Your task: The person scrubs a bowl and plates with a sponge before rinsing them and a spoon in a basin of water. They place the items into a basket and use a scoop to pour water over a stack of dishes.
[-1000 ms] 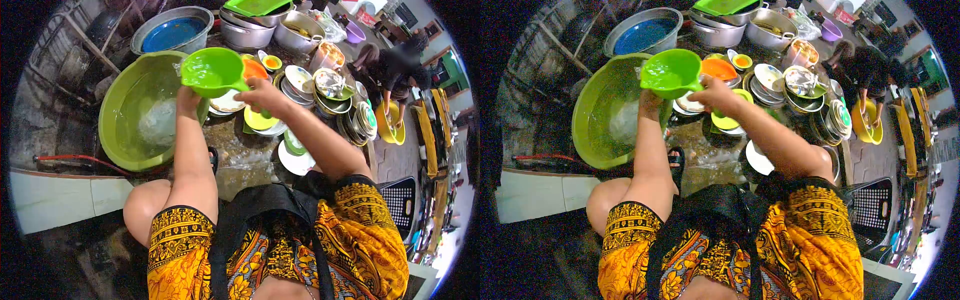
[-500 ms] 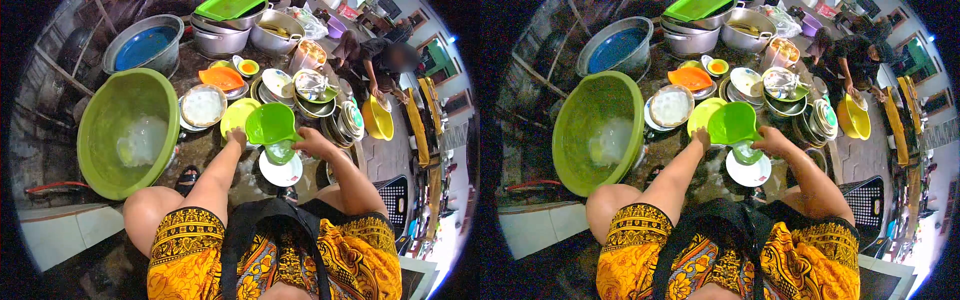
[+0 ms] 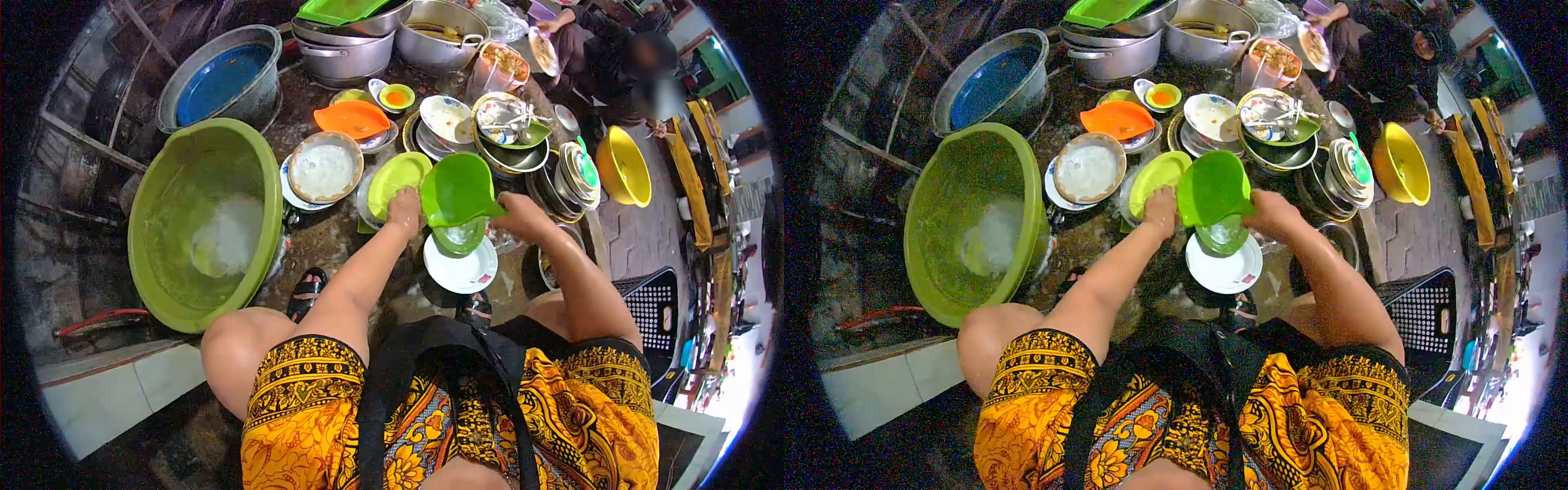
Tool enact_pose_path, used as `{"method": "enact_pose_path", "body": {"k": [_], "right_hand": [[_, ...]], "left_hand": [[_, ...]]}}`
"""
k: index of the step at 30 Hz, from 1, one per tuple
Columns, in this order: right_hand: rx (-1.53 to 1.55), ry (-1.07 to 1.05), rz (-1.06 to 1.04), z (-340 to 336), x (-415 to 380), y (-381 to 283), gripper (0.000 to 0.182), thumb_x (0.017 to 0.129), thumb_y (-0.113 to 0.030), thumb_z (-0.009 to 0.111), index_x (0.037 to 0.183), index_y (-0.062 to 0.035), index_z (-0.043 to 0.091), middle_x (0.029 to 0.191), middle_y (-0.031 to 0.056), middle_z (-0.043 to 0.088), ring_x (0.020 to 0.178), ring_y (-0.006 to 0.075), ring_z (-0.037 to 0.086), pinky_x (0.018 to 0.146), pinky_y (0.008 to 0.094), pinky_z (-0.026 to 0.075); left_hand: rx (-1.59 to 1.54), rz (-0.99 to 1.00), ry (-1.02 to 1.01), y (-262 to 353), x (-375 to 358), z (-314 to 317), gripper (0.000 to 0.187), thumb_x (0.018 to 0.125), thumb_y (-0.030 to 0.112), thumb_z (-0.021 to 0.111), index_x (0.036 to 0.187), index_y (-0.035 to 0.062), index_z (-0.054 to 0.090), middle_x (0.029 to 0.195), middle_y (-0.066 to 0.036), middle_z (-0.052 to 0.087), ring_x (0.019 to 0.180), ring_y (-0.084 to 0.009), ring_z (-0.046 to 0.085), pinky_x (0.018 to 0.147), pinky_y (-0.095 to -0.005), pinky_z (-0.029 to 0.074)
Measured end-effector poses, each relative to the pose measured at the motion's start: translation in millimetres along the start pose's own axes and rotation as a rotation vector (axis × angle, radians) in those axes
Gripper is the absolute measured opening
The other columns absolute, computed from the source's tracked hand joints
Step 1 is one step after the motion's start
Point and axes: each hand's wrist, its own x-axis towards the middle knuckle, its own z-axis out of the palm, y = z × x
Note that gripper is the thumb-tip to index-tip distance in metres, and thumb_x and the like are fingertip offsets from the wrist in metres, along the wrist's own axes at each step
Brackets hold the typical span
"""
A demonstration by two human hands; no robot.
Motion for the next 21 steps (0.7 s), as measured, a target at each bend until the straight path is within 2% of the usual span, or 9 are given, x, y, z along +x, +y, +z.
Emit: {"method": "enact_pose_path", "body": {"k": [4, 5, 7, 9, 11, 13, 15, 17, 21], "right_hand": [[0.108, 0.137, -0.004, -18, -5, -4, 0.045, 0.065, -0.026, 0.068, 0.1, -0.0006, 0.054, 0.094, 0.0215, 0.059, 0.09, 0.0354, 0.057, 0.076, 0.0412, 0.045], [0.149, 0.15, 0.006, -23, -5, -5, 0.044, 0.064, -0.024, 0.069, 0.099, 0.0, 0.055, 0.089, 0.0213, 0.061, 0.082, 0.0332, 0.059, 0.069, 0.0399, 0.047], [0.231, 0.274, -0.118, -25, -7, -6, 0.04, 0.066, -0.018, 0.068, 0.094, 0.0067, 0.054, 0.075, 0.0149, 0.059, 0.05, 0.0175, 0.054, 0.043, 0.0304, 0.042], [0.27, 0.238, -0.059, -34, -12, -14, 0.043, 0.066, -0.017, 0.068, 0.098, 0.0074, 0.052, 0.071, 0.015, 0.059, 0.046, 0.0159, 0.054, 0.041, 0.0299, 0.041], [0.31, 0.201, 0.049, -42, -17, -23, 0.05, 0.062, -0.022, 0.071, 0.102, 0.0036, 0.054, 0.082, 0.0173, 0.061, 0.056, 0.0236, 0.06, 0.05, 0.033, 0.048], [0.265, 0.232, 0.018, -41, -10, -16, 0.049, 0.063, -0.022, 0.071, 0.1, 0.0042, 0.054, 0.082, 0.0173, 0.061, 0.056, 0.0236, 0.06, 0.049, 0.0327, 0.048], [0.222, 0.261, -0.011, -40, -11, -18, 0.047, 0.063, -0.022, 0.071, 0.098, 0.0047, 0.055, 0.082, 0.0173, 0.061, 0.056, 0.0235, 0.06, 0.047, 0.0324, 0.048], [0.322, 0.207, -0.038, -45, -20, -26, 0.034, 0.066, -0.016, 0.067, 0.088, 0.0064, 0.053, 0.058, 0.0115, 0.055, 0.038, 0.015, 0.049, 0.036, 0.0299, 0.037], [0.304, 0.13, -0.049, -40, -14, -28, 0.029, 0.067, -0.015, 0.067, 0.083, 0.0046, 0.053, 0.057, 0.0096, 0.055, 0.04, 0.014, 0.05, 0.036, 0.0292, 0.037]], "left_hand": [[-0.352, -0.143, 0.118, -19, 19, -42, 0.016, 0.08, 0.016, 0.049, 0.088, 0.0048, 0.057, 0.086, -0.015, 0.059, 0.084, -0.0309, 0.058, 0.07, -0.0393, 0.048], [-0.401, -0.204, 0.145, -28, 24, -49, 0.018, 0.08, 0.019, 0.049, 0.085, 0.0042, 0.057, 0.082, -0.017, 0.06, 0.081, -0.0324, 0.059, 0.07, -0.0413, 0.048], [-0.593, -0.366, 0.22, -50, 24, -89, 0.025, 0.079, 0.026, 0.052, 0.084, 0.0021, 0.058, 0.084, -0.019, 0.06, 0.08, -0.0345, 0.059, 0.069, -0.0426, 0.047], [-0.705, -0.389, 0.39, -89, 26, -109, 0.032, 0.079, 0.031, 0.055, 0.089, 0.001, 0.059, 0.085, -0.021, 0.06, 0.078, -0.0364, 0.059, 0.067, -0.0436, 0.045], [-0.696, -0.363, 0.48, -130, 16, -149, 0.034, 0.079, 0.031, 0.057, 0.093, 0.0008, 0.06, 0.085, -0.022, 0.06, 0.079, -0.0366, 0.058, 0.068, -0.0425, 0.045], [-0.557, -0.439, 0.512, -161, -12, -209, 0.034, 0.08, 0.031, 0.057, 0.093, -0.0005, 0.06, 0.087, -0.024, 0.06, 0.081, -0.0364, 0.058, 0.069, -0.0424, 0.044], [-0.421, -0.434, 0.712, -197, -43, -246, 0.038, 0.082, 0.033, 0.054, 0.095, -0.0025, 0.06, 0.088, -0.026, 0.059, 0.085, -0.0381, 0.057, 0.072, -0.0419, 0.044], [-0.231, -0.469, 0.849, -231, -72, -266, 0.037, 0.082, 0.032, 0.053, 0.097, -0.0023, 0.059, 0.091, -0.026, 0.059, 0.086, -0.0381, 0.057, 0.074, -0.043, 0.043], [-0.149, -0.778, 0.571, -244, -116, -286, 0.036, 0.081, 0.031, 0.053, 0.099, 0.0017, 0.06, 0.097, -0.021, 0.059, 0.088, -0.0382, 0.057, 0.076, -0.0445, 0.043]]}}
